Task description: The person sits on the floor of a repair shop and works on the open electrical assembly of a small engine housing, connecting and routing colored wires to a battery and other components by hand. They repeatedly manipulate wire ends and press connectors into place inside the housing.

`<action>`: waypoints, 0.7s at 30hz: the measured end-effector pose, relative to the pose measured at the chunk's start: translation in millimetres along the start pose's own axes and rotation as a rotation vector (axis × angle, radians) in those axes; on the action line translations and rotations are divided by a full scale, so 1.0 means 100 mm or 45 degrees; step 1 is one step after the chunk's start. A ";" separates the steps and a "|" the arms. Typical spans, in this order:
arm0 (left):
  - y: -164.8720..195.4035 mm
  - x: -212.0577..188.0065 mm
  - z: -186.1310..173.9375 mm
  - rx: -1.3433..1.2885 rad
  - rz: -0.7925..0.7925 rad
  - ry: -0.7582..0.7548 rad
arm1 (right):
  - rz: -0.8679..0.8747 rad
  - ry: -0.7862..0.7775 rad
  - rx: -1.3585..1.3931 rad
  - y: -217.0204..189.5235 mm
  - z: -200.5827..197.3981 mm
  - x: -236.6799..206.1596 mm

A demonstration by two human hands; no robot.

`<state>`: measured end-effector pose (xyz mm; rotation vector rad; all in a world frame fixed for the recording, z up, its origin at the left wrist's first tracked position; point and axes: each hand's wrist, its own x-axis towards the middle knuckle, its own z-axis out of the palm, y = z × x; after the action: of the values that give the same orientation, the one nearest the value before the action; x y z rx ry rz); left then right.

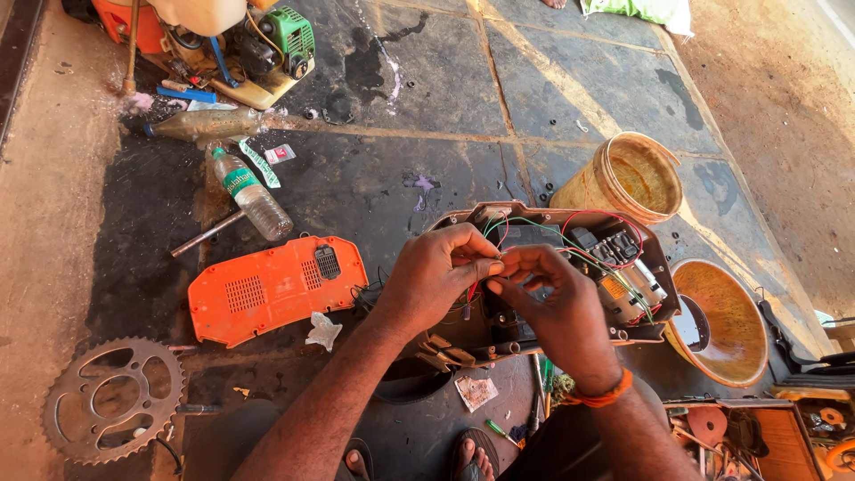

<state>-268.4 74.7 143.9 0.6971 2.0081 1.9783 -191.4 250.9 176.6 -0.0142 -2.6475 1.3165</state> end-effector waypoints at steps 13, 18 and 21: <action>0.13 -0.02 -0.02 0.112 0.089 0.021 | 0.150 0.032 0.201 0.11 0.06 0.01; 0.13 -0.07 -0.02 0.411 0.343 0.232 | 0.133 -0.009 0.237 0.28 -0.01 -0.02; 0.12 -0.09 -0.02 0.568 0.340 0.243 | 0.251 -0.041 0.416 0.37 -0.06 0.02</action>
<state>-260.0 68.2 154.2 0.9422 2.6363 1.7964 -194.8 277.9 150.9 -0.2153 -2.4743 1.8120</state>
